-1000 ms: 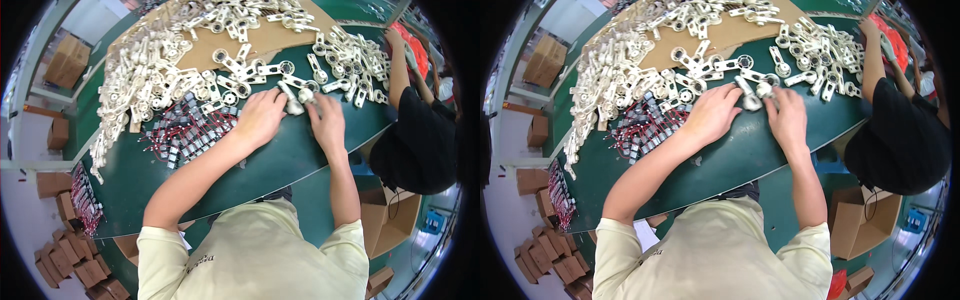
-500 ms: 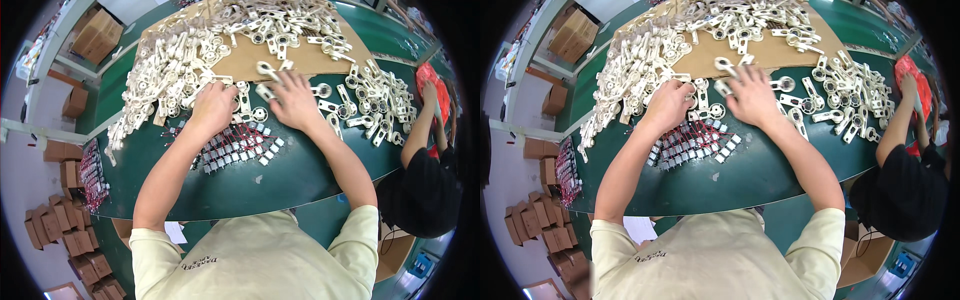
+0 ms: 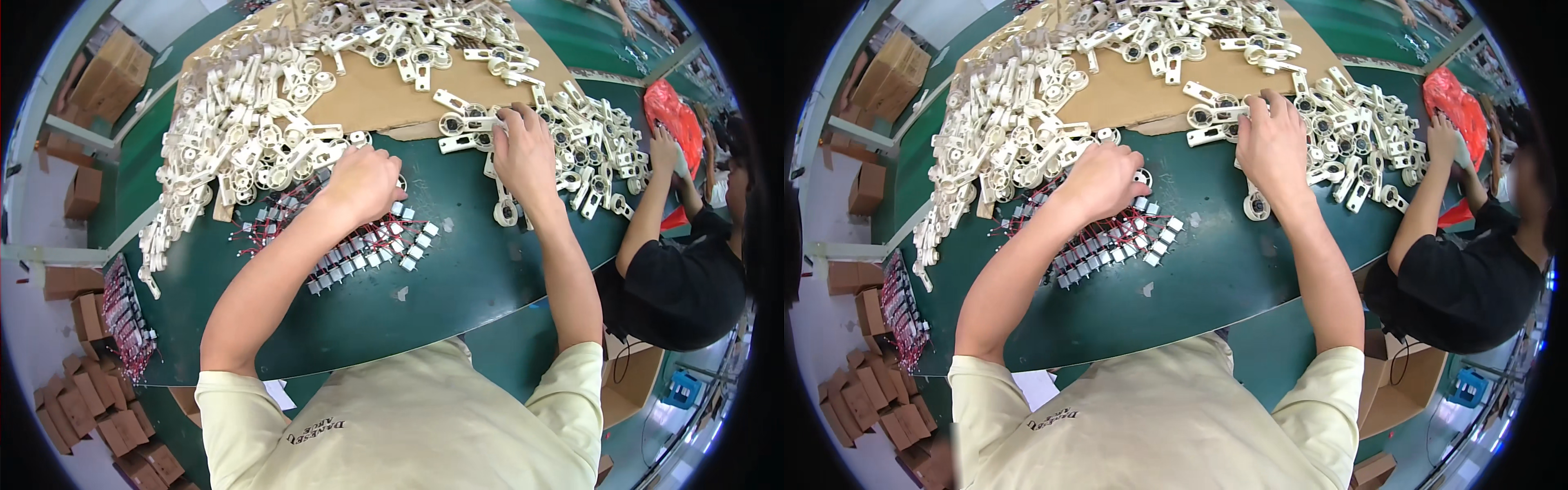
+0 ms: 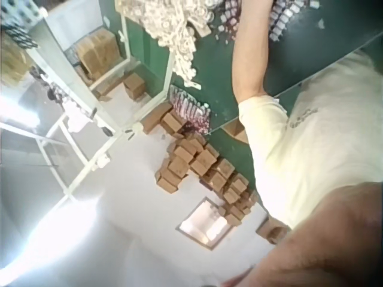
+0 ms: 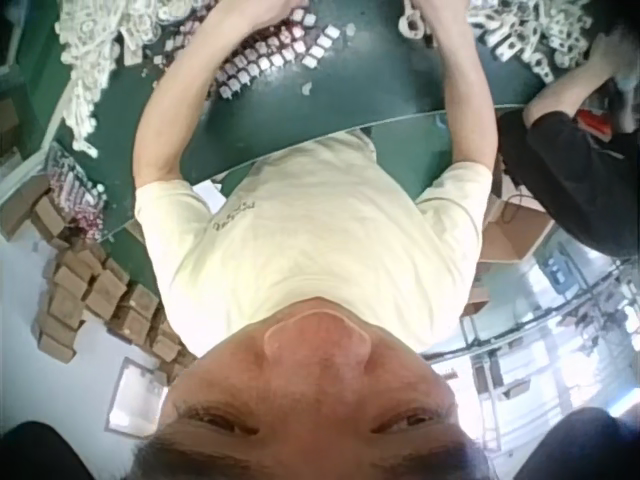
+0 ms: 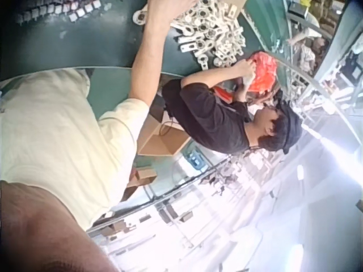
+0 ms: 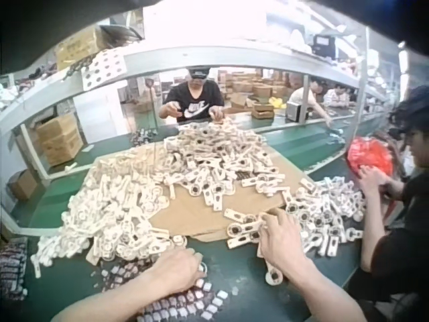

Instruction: Assembling small electronic motors into white plastic housings at a factory workbench.

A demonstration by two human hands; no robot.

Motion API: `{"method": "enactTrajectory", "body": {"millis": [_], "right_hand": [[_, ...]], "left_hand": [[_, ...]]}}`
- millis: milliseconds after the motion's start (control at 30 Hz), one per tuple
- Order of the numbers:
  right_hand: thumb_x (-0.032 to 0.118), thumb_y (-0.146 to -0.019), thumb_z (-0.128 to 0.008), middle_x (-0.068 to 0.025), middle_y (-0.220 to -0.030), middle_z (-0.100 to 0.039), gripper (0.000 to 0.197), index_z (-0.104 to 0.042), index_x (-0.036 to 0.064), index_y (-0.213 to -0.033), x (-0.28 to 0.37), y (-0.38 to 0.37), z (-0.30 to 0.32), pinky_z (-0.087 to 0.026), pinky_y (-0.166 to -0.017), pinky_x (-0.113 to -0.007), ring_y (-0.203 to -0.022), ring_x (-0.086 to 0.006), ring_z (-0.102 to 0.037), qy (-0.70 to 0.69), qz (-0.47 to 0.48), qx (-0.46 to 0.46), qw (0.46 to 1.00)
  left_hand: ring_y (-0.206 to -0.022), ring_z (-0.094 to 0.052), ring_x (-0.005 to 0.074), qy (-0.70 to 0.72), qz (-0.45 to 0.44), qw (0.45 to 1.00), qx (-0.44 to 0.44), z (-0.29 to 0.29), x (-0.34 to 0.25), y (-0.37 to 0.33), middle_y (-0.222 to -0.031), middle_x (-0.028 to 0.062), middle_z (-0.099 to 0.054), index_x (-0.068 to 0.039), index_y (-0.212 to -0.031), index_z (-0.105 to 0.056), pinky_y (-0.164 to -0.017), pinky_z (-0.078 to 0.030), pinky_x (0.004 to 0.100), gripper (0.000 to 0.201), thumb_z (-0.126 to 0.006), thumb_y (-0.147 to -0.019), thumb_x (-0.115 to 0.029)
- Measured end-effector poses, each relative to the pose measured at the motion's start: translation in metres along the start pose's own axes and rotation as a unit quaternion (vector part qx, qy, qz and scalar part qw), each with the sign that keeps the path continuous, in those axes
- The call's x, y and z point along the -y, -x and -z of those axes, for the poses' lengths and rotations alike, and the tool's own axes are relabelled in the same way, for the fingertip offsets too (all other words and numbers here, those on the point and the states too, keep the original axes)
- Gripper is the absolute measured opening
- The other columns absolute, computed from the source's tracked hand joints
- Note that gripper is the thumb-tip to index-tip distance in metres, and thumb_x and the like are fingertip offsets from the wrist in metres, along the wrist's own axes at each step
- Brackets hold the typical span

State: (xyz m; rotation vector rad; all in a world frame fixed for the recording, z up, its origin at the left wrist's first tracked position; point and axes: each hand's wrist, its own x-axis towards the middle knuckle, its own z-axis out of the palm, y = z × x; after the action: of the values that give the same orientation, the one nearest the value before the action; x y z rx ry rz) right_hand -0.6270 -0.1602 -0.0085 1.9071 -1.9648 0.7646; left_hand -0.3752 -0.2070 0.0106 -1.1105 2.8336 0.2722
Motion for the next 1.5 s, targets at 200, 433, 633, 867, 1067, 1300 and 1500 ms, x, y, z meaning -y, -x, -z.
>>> {"method": "enactTrajectory", "body": {"millis": [200, 433, 633, 867, 1067, 1300, 1500], "right_hand": [[0.012, -0.086, -0.066, -0.0192, -0.115, -0.060, 0.026, -0.061, 0.0005, -0.108, 0.019, 0.020, 0.012, -0.046, -0.092, -0.046, -0.106, -0.0374, -0.058, -0.072, 0.018, -0.002, 0.997], [0.008, -0.084, -0.068, -0.0109, -0.089, -0.062, 0.013, -0.065, 0.0037, -0.096, 0.071, 0.078, 0.035, -0.049, -0.070, -0.041, -0.080, -0.0316, -0.059, -0.213, 0.073, 0.113, 0.968], [0.013, -0.089, -0.067, -0.0144, -0.101, -0.063, 0.019, -0.066, 0.0036, -0.105, 0.096, 0.083, 0.025, -0.052, -0.071, -0.040, -0.081, -0.0327, -0.064, -0.218, -0.027, 0.143, 0.965], [0.007, -0.085, -0.063, -0.0150, -0.091, -0.060, 0.008, -0.063, 0.0041, -0.092, 0.091, 0.082, 0.019, -0.051, -0.074, -0.039, -0.086, -0.0337, -0.062, -0.270, -0.003, 0.231, 0.935], [0.012, -0.094, -0.058, -0.0112, -0.094, -0.064, 0.011, -0.056, 0.0020, -0.099, 0.119, 0.058, 0.023, -0.051, -0.073, -0.035, -0.085, -0.0229, -0.064, -0.407, -0.059, 0.219, 0.885], [0.012, -0.099, -0.053, -0.0066, -0.098, -0.064, 0.015, -0.048, 0.0029, -0.109, 0.169, 0.016, 0.007, -0.050, -0.062, -0.024, -0.076, -0.0082, -0.061, -0.693, -0.160, 0.288, 0.642], [0.008, -0.095, -0.062, 0.0030, -0.086, -0.062, 0.010, -0.062, 0.0019, -0.103, 0.179, 0.038, -0.004, -0.046, -0.062, -0.020, -0.073, -0.0016, -0.054, -0.632, -0.162, 0.266, 0.709]], "left_hand": [[-0.078, -0.067, 0.0204, 0.272, 0.073, 0.946, -0.163, 0.037, 0.005, 0.027, -0.097, 0.0155, -0.069, 0.003, -0.112, -0.064, -0.071, -0.052, 0.0316, 0.033, -0.068, -0.090, -0.021], [-0.076, -0.065, 0.0150, 0.716, 0.094, 0.651, -0.236, 0.028, 0.031, 0.103, -0.125, 0.0153, -0.058, 0.004, -0.133, -0.048, -0.068, -0.055, 0.0255, 0.038, -0.053, -0.096, -0.005], [-0.101, -0.067, 0.0317, 0.819, 0.061, 0.513, -0.248, -0.020, 0.036, 0.146, -0.133, 0.0172, -0.053, 0.000, -0.128, -0.050, -0.084, -0.059, 0.0409, 0.030, -0.051, -0.101, -0.013], [-0.116, -0.059, 0.0311, 0.759, 0.092, 0.554, -0.330, -0.040, 0.026, 0.146, -0.139, 0.0154, -0.043, -0.002, -0.146, -0.031, -0.096, -0.053, 0.0410, 0.061, -0.053, -0.090, 0.005], [-0.125, -0.054, 0.0291, 0.806, 0.128, 0.511, -0.269, -0.048, 0.029, 0.160, -0.140, 0.0163, -0.049, 0.009, -0.142, -0.038, -0.104, -0.045, 0.0371, 0.052, -0.055, -0.094, 0.001], [-0.120, -0.058, 0.0294, 0.824, 0.117, 0.481, -0.277, -0.048, 0.028, 0.157, -0.136, 0.0145, -0.051, -0.002, -0.144, -0.037, -0.101, -0.049, 0.0384, 0.050, -0.055, -0.096, 0.000], [-0.112, -0.063, 0.0293, 0.841, 0.104, 0.466, -0.253, -0.045, 0.025, 0.147, -0.136, 0.0170, -0.054, 0.001, -0.143, -0.039, -0.096, -0.053, 0.0377, 0.049, -0.055, -0.098, -0.007]]}}
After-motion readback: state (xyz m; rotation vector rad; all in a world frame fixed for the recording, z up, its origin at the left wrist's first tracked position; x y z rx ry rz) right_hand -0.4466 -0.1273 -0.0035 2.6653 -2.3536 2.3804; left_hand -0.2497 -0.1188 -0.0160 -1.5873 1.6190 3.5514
